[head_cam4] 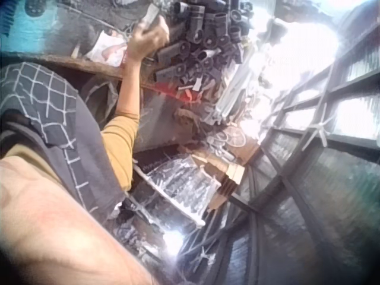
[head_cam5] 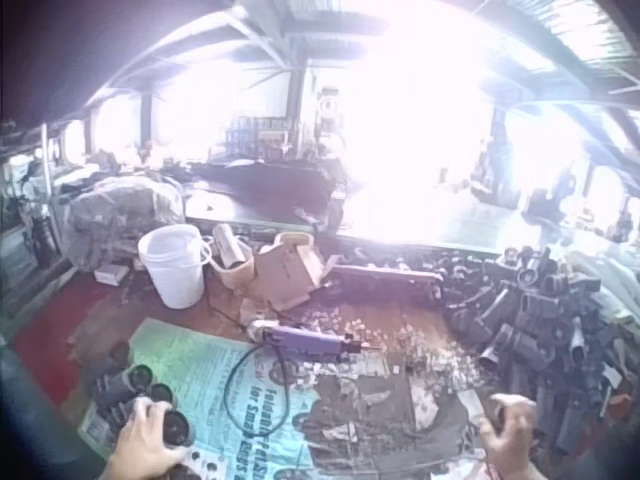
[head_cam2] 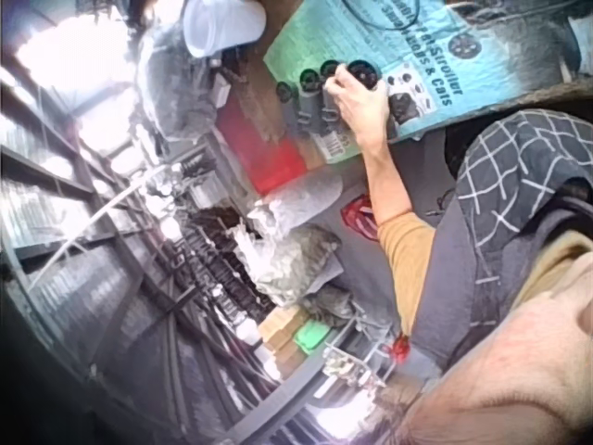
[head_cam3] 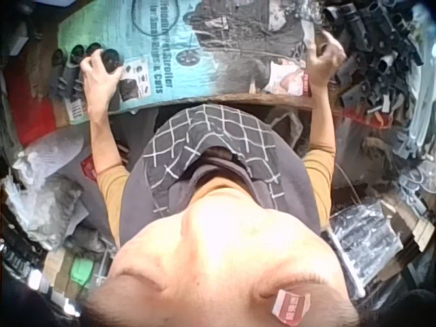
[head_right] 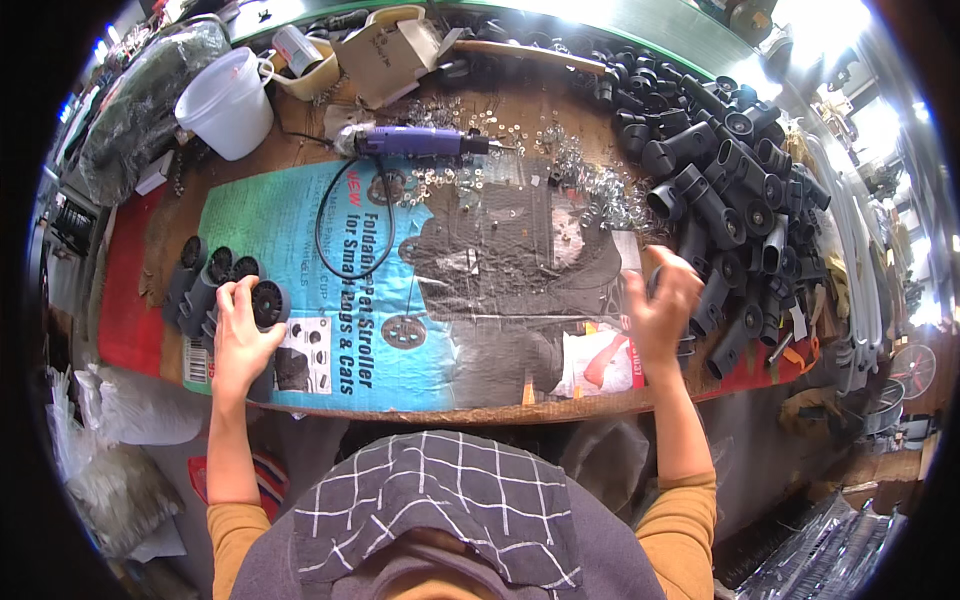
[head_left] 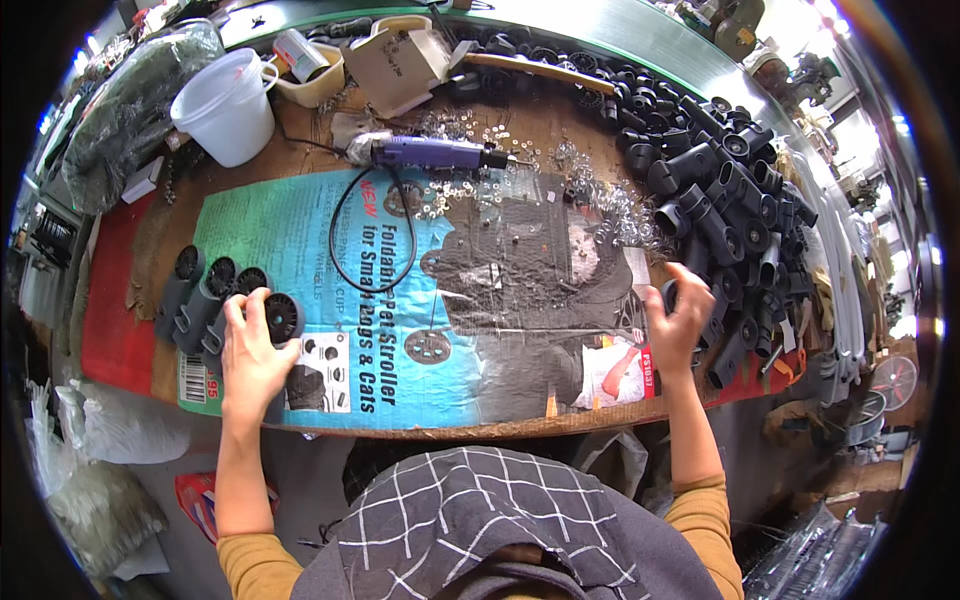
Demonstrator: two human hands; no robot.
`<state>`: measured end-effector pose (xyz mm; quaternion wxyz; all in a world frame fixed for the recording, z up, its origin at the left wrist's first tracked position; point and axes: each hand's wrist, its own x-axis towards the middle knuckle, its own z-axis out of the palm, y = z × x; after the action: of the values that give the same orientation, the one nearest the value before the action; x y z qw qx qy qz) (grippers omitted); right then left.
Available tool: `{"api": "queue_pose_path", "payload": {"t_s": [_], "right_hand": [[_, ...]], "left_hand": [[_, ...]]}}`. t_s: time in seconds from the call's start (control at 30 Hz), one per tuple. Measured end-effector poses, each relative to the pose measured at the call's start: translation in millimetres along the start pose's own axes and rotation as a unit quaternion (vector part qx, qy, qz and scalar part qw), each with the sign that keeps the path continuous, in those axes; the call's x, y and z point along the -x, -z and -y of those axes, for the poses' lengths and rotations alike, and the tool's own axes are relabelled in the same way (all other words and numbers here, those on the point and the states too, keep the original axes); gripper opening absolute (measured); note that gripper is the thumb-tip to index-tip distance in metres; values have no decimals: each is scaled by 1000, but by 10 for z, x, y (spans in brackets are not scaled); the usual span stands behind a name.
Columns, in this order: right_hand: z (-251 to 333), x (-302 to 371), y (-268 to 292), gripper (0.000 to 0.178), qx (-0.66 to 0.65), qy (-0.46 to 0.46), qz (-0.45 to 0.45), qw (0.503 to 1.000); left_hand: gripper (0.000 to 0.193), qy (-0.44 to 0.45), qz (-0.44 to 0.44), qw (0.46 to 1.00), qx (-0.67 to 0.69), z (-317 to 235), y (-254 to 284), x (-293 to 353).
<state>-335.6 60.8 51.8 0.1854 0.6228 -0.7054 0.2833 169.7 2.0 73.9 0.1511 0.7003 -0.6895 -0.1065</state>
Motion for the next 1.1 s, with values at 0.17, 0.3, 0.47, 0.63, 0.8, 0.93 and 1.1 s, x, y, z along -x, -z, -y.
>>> {"api": "queue_pose_path", "payload": {"t_s": [0.17,0.3,0.47,0.63,0.8,0.93,1.1], "right_hand": [[969,-739,-999,10,-279,77,126,949],[1392,-1155,-1840,19,-243,-25,190,951],[1344,-1182,-1772,21,-274,-42,247,928],[1367,-923,-1320,18,-514,-146,324,780],[1473,-736,-1109,17,-587,-226,276,727],[1487,-646,-1012,17,-646,-275,269,660],[1504,-584,-945,16,-676,-288,268,624]], "left_hand": [[81,-154,108,957,219,-924,-273,28],[84,-125,201,934,267,-1531,-905,-72],[55,-156,102,933,308,-1517,-1080,-306],[32,-188,-52,897,396,-1557,-1181,-758],[34,-145,-10,866,479,-1615,-1204,-686],[27,-70,39,813,576,-1597,-1141,-600],[30,-35,108,758,643,-1571,-1158,-599]]}}
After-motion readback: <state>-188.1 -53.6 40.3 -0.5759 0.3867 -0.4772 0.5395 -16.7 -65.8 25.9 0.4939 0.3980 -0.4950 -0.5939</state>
